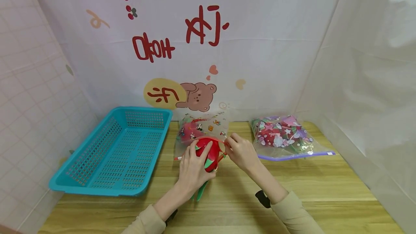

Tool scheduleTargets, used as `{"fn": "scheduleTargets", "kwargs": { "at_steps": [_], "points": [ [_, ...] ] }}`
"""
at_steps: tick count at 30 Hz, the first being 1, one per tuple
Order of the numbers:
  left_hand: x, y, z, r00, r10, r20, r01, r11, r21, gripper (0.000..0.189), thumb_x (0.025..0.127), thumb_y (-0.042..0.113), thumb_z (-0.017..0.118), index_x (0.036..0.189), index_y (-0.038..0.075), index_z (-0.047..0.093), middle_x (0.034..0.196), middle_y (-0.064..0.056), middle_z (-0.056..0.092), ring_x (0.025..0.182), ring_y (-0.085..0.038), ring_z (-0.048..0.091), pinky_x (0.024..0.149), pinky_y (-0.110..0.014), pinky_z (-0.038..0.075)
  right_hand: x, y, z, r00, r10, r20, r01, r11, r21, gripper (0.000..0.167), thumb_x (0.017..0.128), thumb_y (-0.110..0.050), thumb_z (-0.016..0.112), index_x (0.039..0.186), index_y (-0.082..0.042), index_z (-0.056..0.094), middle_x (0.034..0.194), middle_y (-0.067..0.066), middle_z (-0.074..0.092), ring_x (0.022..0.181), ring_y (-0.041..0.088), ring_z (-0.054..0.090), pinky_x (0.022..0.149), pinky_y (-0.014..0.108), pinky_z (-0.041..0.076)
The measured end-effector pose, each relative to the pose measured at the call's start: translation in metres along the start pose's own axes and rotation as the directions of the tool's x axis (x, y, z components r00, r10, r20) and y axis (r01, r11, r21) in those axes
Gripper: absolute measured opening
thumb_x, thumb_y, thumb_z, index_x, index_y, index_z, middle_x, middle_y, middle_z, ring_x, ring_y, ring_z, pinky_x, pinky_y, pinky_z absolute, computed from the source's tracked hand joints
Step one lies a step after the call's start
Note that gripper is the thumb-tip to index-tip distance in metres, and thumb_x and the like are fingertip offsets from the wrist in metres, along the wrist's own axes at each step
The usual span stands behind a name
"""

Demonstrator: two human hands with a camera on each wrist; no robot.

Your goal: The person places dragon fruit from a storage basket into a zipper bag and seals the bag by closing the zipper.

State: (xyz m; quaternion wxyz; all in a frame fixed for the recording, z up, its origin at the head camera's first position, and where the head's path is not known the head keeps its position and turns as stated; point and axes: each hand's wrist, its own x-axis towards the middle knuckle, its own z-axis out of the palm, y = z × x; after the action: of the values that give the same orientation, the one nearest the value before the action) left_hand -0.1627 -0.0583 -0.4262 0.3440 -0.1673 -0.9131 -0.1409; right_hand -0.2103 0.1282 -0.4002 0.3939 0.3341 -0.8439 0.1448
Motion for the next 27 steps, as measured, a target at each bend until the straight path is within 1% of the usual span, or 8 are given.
{"fn": "scheduleTargets", "kwargs": {
  "at_steps": [2,6,10,13,17,19,22,27],
  "points": [
    [0.000,0.000,0.002,1.000,0.010,-0.007,-0.010,0.999,0.032,0.089,0.051,0.045,0.088,0.131,0.026,0.054,0.128,-0.017,0.050,0.105,-0.032,0.056,0.076,-0.045,0.058,0.000,-0.001,0.000,1.000,0.005,-0.012,-0.005,1.000,0.002,0.015,0.070,-0.001,0.075,0.075,-0.008,0.063,0.071,0.000,0.057,0.052,0.010,0.055,0.045,0.020,0.045],
    [-0.001,0.001,0.006,0.999,0.043,-0.005,-0.042,0.993,0.112,0.094,0.048,0.049,0.089,0.132,0.027,0.053,0.129,-0.019,0.050,0.107,-0.034,0.053,0.064,-0.042,0.058,0.002,-0.003,0.000,0.998,0.039,-0.040,-0.038,0.999,0.018,0.014,0.070,-0.001,0.076,0.075,-0.008,0.064,0.071,0.001,0.059,0.053,0.010,0.058,0.046,0.020,0.047],
    [-0.003,0.001,0.009,0.995,0.099,0.025,-0.102,0.977,0.188,0.098,0.046,0.052,0.090,0.133,0.026,0.053,0.128,-0.020,0.051,0.105,-0.035,0.052,0.069,-0.041,0.058,0.005,-0.004,0.001,0.995,0.087,-0.050,-0.086,0.996,0.027,0.013,0.071,-0.003,0.076,0.075,-0.007,0.064,0.073,0.002,0.060,0.054,0.010,0.060,0.047,0.020,0.048],
    [-0.004,0.003,0.013,0.985,0.169,0.045,-0.175,0.951,0.256,0.095,0.048,0.056,0.088,0.131,0.024,0.055,0.125,-0.019,0.052,0.099,-0.034,0.054,0.076,-0.040,0.057,0.007,-0.005,0.001,0.992,0.109,-0.059,-0.107,0.994,0.031,0.011,0.073,-0.003,0.075,0.074,-0.006,0.065,0.072,0.002,0.060,0.054,0.010,0.060,0.047,0.020,0.047],
    [-0.005,0.006,0.020,0.962,0.268,0.059,-0.272,0.902,0.335,0.088,0.049,0.058,0.086,0.125,0.022,0.060,0.122,-0.015,0.053,0.094,-0.031,0.054,0.078,-0.037,0.054,0.009,-0.005,0.002,0.991,0.118,-0.069,-0.117,0.993,0.023,0.012,0.073,-0.004,0.076,0.073,-0.006,0.065,0.070,0.002,0.060,0.053,0.011,0.060,0.046,0.020,0.046],
    [-0.005,0.008,0.023,0.952,0.301,0.058,-0.302,0.887,0.349,0.083,0.051,0.057,0.086,0.122,0.021,0.062,0.122,-0.015,0.054,0.095,-0.031,0.054,0.081,-0.038,0.053,0.008,-0.005,0.002,0.991,0.115,-0.065,-0.114,0.993,0.014,0.013,0.072,-0.005,0.077,0.073,-0.006,0.064,0.071,0.002,0.061,0.053,0.011,0.060,0.046,0.020,0.046],
    [-0.005,0.009,0.028,0.945,0.323,0.058,-0.322,0.875,0.361,0.078,0.054,0.054,0.085,0.121,0.020,0.063,0.125,-0.015,0.054,0.100,-0.033,0.056,0.085,-0.039,0.052,0.006,-0.003,0.003,0.993,0.109,-0.052,-0.110,0.994,-0.009,0.013,0.071,-0.004,0.077,0.073,-0.006,0.064,0.071,0.002,0.061,0.051,0.011,0.058,0.045,0.021,0.046],
    [-0.004,0.006,0.034,0.952,0.298,0.065,-0.300,0.881,0.366,0.079,0.058,0.053,0.083,0.124,0.017,0.060,0.127,-0.017,0.054,0.105,-0.035,0.056,0.089,-0.041,0.053,-0.001,0.003,0.003,0.994,0.111,-0.010,-0.112,0.990,-0.088,0.016,0.067,-0.001,0.076,0.075,-0.006,0.064,0.072,0.004,0.060,0.047,0.014,0.053,0.041,0.025,0.044]
  ]
}}
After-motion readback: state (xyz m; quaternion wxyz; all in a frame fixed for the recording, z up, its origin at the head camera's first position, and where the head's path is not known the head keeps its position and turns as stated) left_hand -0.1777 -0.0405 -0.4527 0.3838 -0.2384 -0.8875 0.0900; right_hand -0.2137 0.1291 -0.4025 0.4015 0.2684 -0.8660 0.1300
